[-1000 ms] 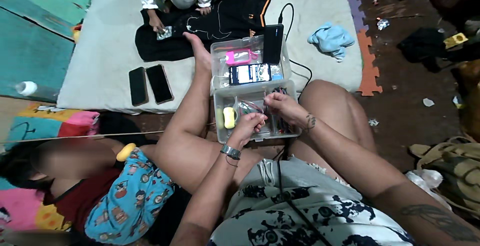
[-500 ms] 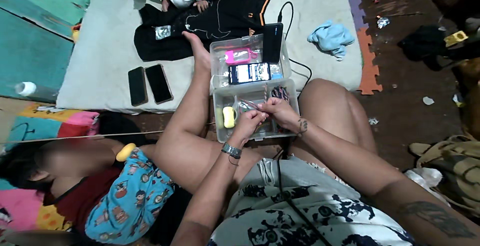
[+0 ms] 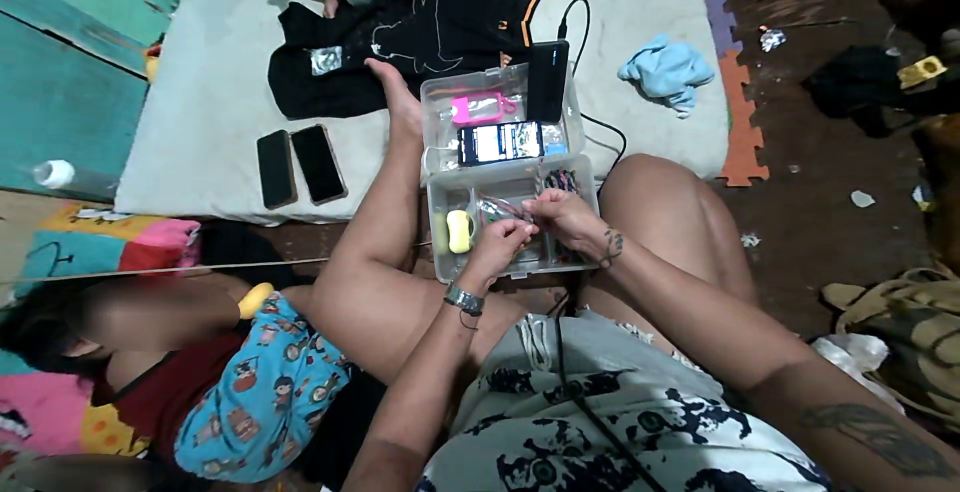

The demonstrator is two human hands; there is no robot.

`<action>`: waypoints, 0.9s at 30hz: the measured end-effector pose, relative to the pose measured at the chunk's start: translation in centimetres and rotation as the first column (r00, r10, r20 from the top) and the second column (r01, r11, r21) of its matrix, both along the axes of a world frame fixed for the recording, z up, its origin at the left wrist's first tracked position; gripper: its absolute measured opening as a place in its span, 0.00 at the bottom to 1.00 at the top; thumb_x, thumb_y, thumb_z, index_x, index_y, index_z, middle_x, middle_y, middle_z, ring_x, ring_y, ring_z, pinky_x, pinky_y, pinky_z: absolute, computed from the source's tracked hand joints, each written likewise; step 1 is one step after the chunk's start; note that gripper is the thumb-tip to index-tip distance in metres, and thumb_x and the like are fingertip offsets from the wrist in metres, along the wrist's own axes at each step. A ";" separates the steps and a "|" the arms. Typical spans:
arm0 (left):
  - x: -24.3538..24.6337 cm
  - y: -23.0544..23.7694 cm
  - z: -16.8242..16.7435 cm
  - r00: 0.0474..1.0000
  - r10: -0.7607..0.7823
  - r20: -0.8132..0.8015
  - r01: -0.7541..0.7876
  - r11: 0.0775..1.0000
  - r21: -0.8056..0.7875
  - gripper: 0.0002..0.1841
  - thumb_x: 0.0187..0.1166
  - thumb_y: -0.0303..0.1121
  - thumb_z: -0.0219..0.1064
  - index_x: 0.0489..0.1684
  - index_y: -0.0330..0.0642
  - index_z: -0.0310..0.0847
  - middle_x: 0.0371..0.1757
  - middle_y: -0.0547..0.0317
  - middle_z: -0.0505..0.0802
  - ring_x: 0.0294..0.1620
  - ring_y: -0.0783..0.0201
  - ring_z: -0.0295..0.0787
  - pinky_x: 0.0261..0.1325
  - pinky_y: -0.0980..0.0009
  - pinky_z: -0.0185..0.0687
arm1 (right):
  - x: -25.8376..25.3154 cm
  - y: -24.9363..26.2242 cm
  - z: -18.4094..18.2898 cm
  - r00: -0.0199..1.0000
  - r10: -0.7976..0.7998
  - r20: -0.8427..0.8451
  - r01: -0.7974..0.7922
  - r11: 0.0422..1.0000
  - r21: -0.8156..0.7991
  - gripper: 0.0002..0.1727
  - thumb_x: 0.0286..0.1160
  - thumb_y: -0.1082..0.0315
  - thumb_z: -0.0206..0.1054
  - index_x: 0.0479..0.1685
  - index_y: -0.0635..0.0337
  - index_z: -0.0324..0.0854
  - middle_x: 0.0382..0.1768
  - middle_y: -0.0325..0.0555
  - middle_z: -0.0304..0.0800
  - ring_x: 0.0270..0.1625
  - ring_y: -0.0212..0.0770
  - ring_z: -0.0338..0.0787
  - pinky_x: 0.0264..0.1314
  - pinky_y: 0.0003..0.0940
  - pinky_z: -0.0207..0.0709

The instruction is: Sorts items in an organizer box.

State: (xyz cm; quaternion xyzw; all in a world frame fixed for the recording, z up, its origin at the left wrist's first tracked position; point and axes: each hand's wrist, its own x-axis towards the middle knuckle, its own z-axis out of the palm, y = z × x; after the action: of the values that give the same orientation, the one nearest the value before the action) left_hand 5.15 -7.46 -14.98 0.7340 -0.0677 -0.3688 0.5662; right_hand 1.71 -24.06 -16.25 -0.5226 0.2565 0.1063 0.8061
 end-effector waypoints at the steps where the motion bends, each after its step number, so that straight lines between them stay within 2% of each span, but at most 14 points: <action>1: 0.0 0.0 0.0 1.000 0.003 -0.001 -0.003 1.000 0.007 0.08 0.86 0.27 0.62 0.43 0.33 0.86 0.37 0.61 0.90 0.38 0.73 0.83 0.49 0.75 0.81 | 0.0 0.0 0.1 1.000 0.013 -0.002 -0.013 1.000 -0.022 0.11 0.80 0.69 0.70 0.30 0.57 0.73 0.25 0.37 0.81 0.25 0.29 0.77 0.32 0.26 0.75; 3: 0.0 0.1 0.0 0.998 0.037 -0.052 -0.037 0.999 -0.007 0.08 0.87 0.26 0.61 0.44 0.33 0.86 0.38 0.60 0.89 0.37 0.72 0.83 0.49 0.75 0.81 | 0.0 -0.4 0.1 0.993 0.116 0.035 -0.114 0.992 -0.059 0.07 0.85 0.66 0.65 0.39 0.59 0.77 0.32 0.39 0.83 0.30 0.30 0.80 0.38 0.27 0.77; 5: 0.1 0.4 0.0 0.991 0.068 -0.113 -0.071 0.997 -0.027 0.09 0.88 0.26 0.59 0.45 0.34 0.85 0.37 0.60 0.89 0.36 0.72 0.83 0.47 0.76 0.81 | 0.0 -0.8 0.1 0.968 0.238 0.081 -0.232 0.969 -0.080 0.08 0.88 0.68 0.60 0.53 0.62 0.82 0.46 0.42 0.88 0.40 0.30 0.86 0.48 0.28 0.82; 7: 0.2 0.5 0.0 0.989 0.069 -0.129 -0.074 0.996 -0.040 0.08 0.88 0.26 0.59 0.44 0.34 0.85 0.36 0.61 0.89 0.35 0.73 0.83 0.45 0.76 0.80 | -0.1 -0.6 0.1 0.963 0.252 0.096 -0.239 0.962 -0.130 0.07 0.87 0.70 0.61 0.46 0.63 0.84 0.43 0.41 0.89 0.39 0.30 0.86 0.48 0.28 0.82; 9: 0.1 0.4 0.1 0.996 0.048 -0.070 -0.050 0.999 -0.021 0.09 0.88 0.27 0.59 0.43 0.34 0.85 0.36 0.62 0.89 0.35 0.73 0.83 0.46 0.76 0.80 | -0.1 -0.1 0.2 0.981 0.177 0.077 -0.163 0.974 -0.160 0.07 0.83 0.70 0.66 0.35 0.62 0.82 0.32 0.40 0.86 0.33 0.30 0.82 0.43 0.28 0.80; 11: 0.0 0.0 0.3 0.999 -0.006 0.048 0.003 0.999 0.054 0.10 0.88 0.29 0.60 0.42 0.34 0.87 0.38 0.60 0.89 0.38 0.72 0.83 0.50 0.73 0.80 | -0.2 0.2 0.3 0.993 0.114 0.042 -0.105 0.980 -0.167 0.10 0.81 0.68 0.70 0.31 0.61 0.78 0.27 0.39 0.81 0.29 0.30 0.78 0.38 0.28 0.77; 13: -0.2 -0.3 0.6 0.993 -0.046 0.111 0.033 0.993 0.114 0.11 0.88 0.30 0.59 0.43 0.34 0.88 0.40 0.57 0.91 0.41 0.70 0.84 0.53 0.69 0.81 | -0.2 0.2 0.2 0.995 0.095 0.018 -0.088 0.966 -0.241 0.13 0.79 0.64 0.73 0.30 0.60 0.78 0.26 0.40 0.80 0.27 0.31 0.78 0.36 0.29 0.76; 14: -0.4 -0.4 0.7 0.992 -0.053 0.116 0.038 0.991 0.129 0.11 0.88 0.30 0.59 0.43 0.34 0.88 0.40 0.57 0.91 0.42 0.69 0.85 0.54 0.69 0.81 | -0.4 -0.1 0.4 0.994 0.113 0.013 -0.103 0.945 -0.312 0.13 0.80 0.62 0.72 0.34 0.62 0.79 0.28 0.42 0.81 0.29 0.33 0.78 0.37 0.31 0.76; 16: -0.7 -0.6 0.8 0.990 -0.074 0.118 0.052 0.983 0.175 0.12 0.88 0.32 0.59 0.43 0.36 0.88 0.42 0.56 0.92 0.45 0.68 0.86 0.56 0.66 0.81 | -1.2 -1.1 1.5 0.986 0.155 0.060 -0.108 0.872 -0.478 0.16 0.86 0.58 0.66 0.53 0.65 0.82 0.41 0.51 0.87 0.38 0.41 0.84 0.46 0.41 0.80; 18: -0.9 -1.0 0.7 0.985 -0.116 0.131 0.079 0.963 0.258 0.13 0.89 0.35 0.59 0.44 0.37 0.89 0.44 0.55 0.92 0.46 0.65 0.86 0.57 0.61 0.80 | -2.5 -2.7 2.4 0.976 0.125 0.177 0.007 0.799 -0.601 0.21 0.89 0.59 0.61 0.70 0.64 0.76 0.55 0.56 0.88 0.46 0.45 0.89 0.52 0.46 0.84; 20: -1.1 -1.9 0.7 0.973 -0.170 0.156 0.108 0.933 0.342 0.14 0.89 0.36 0.58 0.44 0.37 0.89 0.41 0.53 0.91 0.44 0.61 0.86 0.55 0.56 0.79 | -3.5 -4.6 2.9 0.955 0.042 0.293 0.165 0.747 -0.644 0.23 0.90 0.61 0.57 0.75 0.66 0.71 0.61 0.59 0.86 0.51 0.44 0.89 0.56 0.43 0.84; 23: -1.5 -4.1 1.0 0.948 -0.264 0.180 0.167 0.890 0.424 0.16 0.89 0.37 0.57 0.44 0.35 0.88 0.41 0.48 0.91 0.45 0.55 0.87 0.55 0.51 0.80 | -4.5 -6.5 2.6 0.918 -0.143 0.371 0.360 0.695 -0.622 0.21 0.90 0.61 0.58 0.71 0.68 0.74 0.59 0.55 0.86 0.52 0.38 0.87 0.58 0.38 0.82; 25: -1.8 -5.6 0.8 0.922 -0.336 0.191 0.219 0.860 0.460 0.17 0.89 0.38 0.56 0.43 0.35 0.88 0.41 0.46 0.91 0.47 0.51 0.88 0.55 0.47 0.81 | -5.3 -6.8 2.1 0.917 -0.214 0.337 0.387 0.680 -0.623 0.19 0.91 0.61 0.57 0.67 0.65 0.76 0.53 0.51 0.86 0.47 0.34 0.86 0.52 0.35 0.82; 27: -1.8 -6.8 0.2 0.879 -0.446 0.168 0.323 0.817 0.477 0.21 0.91 0.41 0.54 0.47 0.34 0.89 0.48 0.41 0.92 0.54 0.47 0.89 0.61 0.43 0.80 | -5.7 -7.0 1.8 0.925 -0.238 0.298 0.376 0.701 -0.606 0.17 0.90 0.64 0.56 0.66 0.67 0.76 0.52 0.51 0.86 0.46 0.34 0.85 0.53 0.33 0.81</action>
State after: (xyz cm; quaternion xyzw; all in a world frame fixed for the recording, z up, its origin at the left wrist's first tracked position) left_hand 3.34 -14.24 -14.73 0.8557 -0.2088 -0.3775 0.2859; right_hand -3.98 -31.02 -14.49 -0.7279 0.2799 -0.1784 0.6000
